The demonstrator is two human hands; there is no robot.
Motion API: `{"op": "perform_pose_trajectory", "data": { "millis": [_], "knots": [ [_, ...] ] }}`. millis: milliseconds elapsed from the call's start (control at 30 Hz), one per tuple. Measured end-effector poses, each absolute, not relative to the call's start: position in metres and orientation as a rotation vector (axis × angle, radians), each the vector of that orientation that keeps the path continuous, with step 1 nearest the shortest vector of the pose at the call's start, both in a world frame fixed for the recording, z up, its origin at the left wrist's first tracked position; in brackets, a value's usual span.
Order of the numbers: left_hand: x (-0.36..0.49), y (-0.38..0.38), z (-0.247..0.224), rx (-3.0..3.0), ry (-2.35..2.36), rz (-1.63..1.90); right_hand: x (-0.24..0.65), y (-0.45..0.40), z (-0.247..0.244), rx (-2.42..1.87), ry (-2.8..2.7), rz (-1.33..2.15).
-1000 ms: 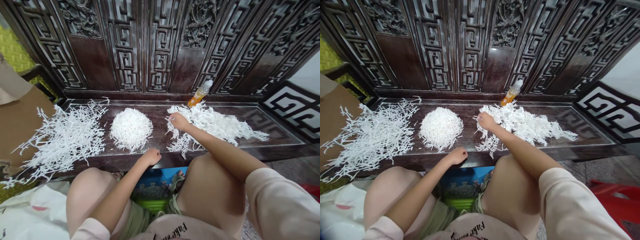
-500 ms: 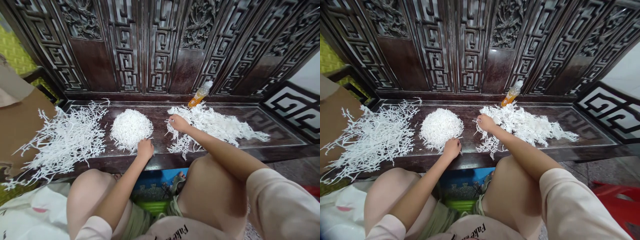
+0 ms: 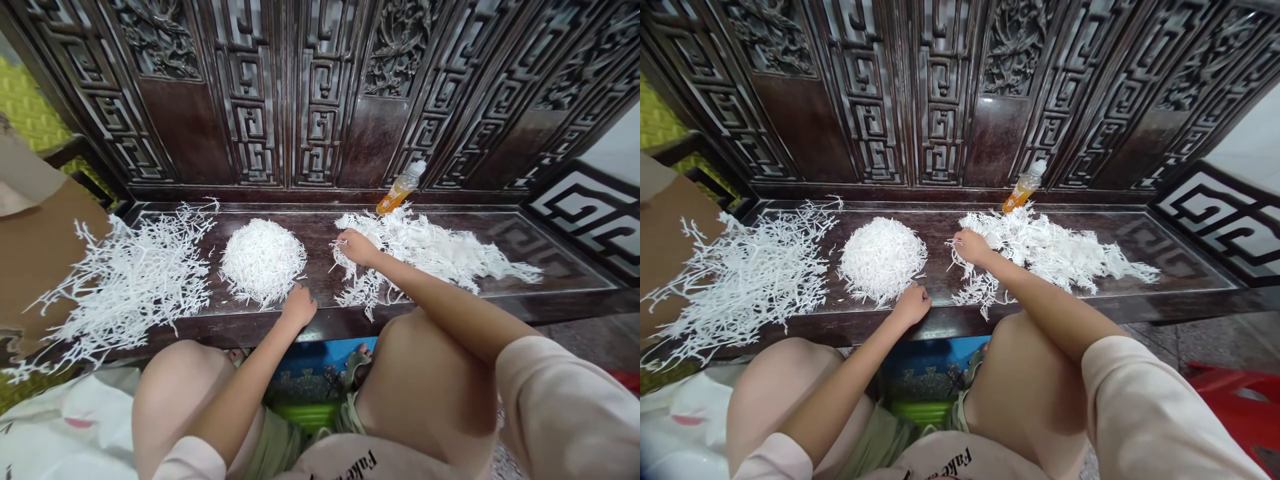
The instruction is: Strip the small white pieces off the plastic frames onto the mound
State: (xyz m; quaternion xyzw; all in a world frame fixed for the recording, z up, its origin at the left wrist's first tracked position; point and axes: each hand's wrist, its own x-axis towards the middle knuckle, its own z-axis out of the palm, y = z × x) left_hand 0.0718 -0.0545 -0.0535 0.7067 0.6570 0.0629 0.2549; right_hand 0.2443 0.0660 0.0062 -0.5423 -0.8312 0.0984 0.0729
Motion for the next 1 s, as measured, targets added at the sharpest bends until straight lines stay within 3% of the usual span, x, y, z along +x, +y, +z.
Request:
{"op": "perform_pose_trajectory", "data": {
  "millis": [300,467,633,833,1000],
  "knots": [
    [0.068,-0.048,-0.049,1.971,1.887,0.431,0.243,0.064,0.003,-1.607,-2.529,0.309],
    [0.080,-0.058,-0.064,2.211,1.687,0.382,0.240,0.064,0.004,-1.565,-2.511,0.361],
    [0.073,-0.051,-0.070,2.178,1.877,0.377,0.235,0.059,0.016,-1.541,-2.353,0.453],
    [0.075,-0.048,-0.051,2.135,1.822,0.472,0.224,0.043,0.043,-1.607,-1.825,1.075],
    [0.083,-0.060,-0.022,2.027,1.672,0.858,0.217,0.031,0.058,-1.601,-1.047,1.688]
  ]
}}
